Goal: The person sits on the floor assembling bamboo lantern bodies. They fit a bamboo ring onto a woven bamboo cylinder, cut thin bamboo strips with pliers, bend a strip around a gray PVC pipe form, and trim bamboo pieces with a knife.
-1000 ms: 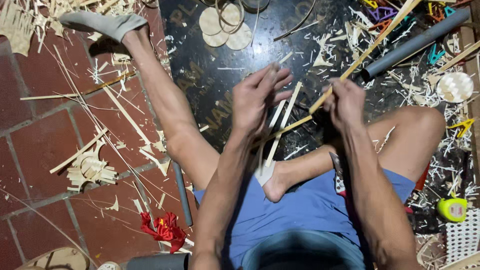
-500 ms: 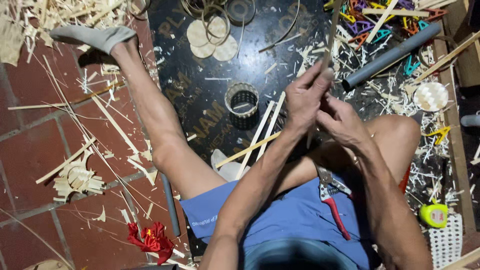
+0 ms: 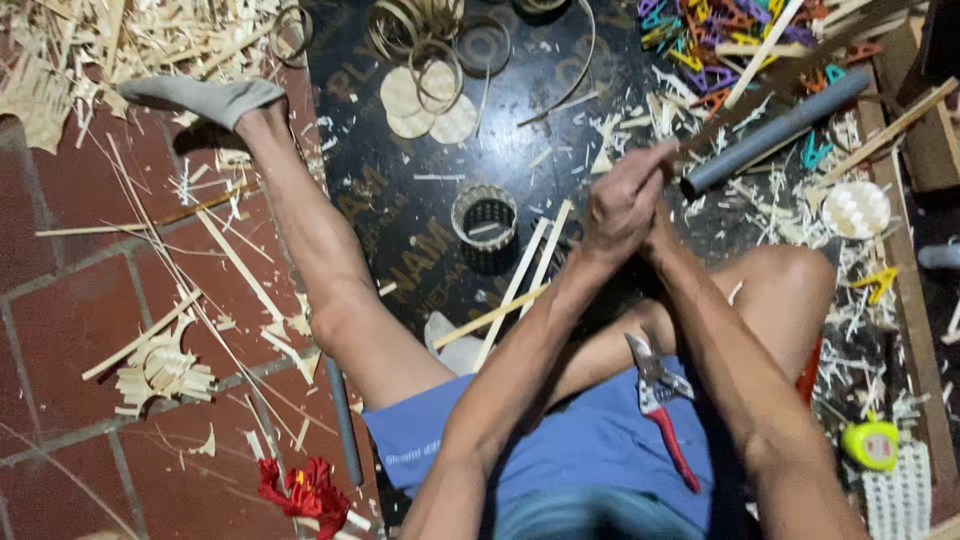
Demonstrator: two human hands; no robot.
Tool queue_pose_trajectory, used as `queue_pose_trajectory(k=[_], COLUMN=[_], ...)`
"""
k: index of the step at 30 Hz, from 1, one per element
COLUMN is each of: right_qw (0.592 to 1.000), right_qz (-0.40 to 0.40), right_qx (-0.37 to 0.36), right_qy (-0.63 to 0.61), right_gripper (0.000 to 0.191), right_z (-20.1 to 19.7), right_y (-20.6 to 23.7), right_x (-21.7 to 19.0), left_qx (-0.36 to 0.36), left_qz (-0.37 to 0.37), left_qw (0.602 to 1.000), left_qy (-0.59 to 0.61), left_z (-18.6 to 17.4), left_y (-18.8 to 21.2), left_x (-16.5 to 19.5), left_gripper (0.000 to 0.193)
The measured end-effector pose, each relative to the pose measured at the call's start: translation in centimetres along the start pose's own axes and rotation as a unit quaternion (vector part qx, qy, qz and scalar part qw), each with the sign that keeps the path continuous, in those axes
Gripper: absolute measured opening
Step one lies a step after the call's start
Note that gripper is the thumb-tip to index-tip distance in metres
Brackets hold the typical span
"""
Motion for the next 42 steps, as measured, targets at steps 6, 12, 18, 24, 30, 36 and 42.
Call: queue_pose_trajectory(k=[6, 12, 18, 24, 30, 36, 42], right_qw=[0.998, 0.924, 0.760, 0.810, 0.759, 0.905, 0.968], right_qz=[0.002, 0.027, 0.338, 0.317, 0.238, 0.408, 0.244], right_qx=[-0.022, -0.066, -0.193, -0.222, -0.209, -0.118, -0.027], right_qy=[0.064, 0.375, 0.521, 0.441, 0.569, -0.015, 0.056], right_gripper=[0.061, 0.078, 0.099, 0.076, 0.097, 0.069, 0.032], right_z=[0.8, -0.3, -1.0, -3.5, -0.5, -7.8, -7.2], right_y=[2.9, 15.3, 22.7, 21.7, 20.3, 19.4, 16.5], right_x=[-4.4, -17.2, -18.3, -15.7, -17.1, -14.6, -13.8], left_qx=[0.021, -0.072, -0.127, -0.188, -0.152, -0.178, -0.171], left_qz=[0.098, 0.161, 0.123, 0.037, 0.013, 0.021, 0.057], left_qw=[0.994, 0.956, 0.936, 0.918, 0.911, 0.906, 0.904], left_qy=[-0.047, -0.232, -0.303, -0.347, -0.382, -0.384, -0.387], left_z=[0.2, -2.9, -8.2, -13.5, -16.8, -16.9, -14.8], left_y=[-1.4, -1.9, -0.5, 2.8, 4.7, 6.1, 6.5], left_x=[4.5, 8.4, 7.1, 5.7, 5.5, 6.7, 8.7], left_gripper=[0.034, 0.033, 0.021, 0.012, 0.015, 0.018, 0.019])
Point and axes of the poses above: each hand's wrist, its own y-axis away from the middle knuckle, its own z-axis out of the palm, x = y × z, the point moved 5 cm from there along -y, towards the middle knuckle, and after that the axes turned 3 degrees about -x, right-handed, at the moved point
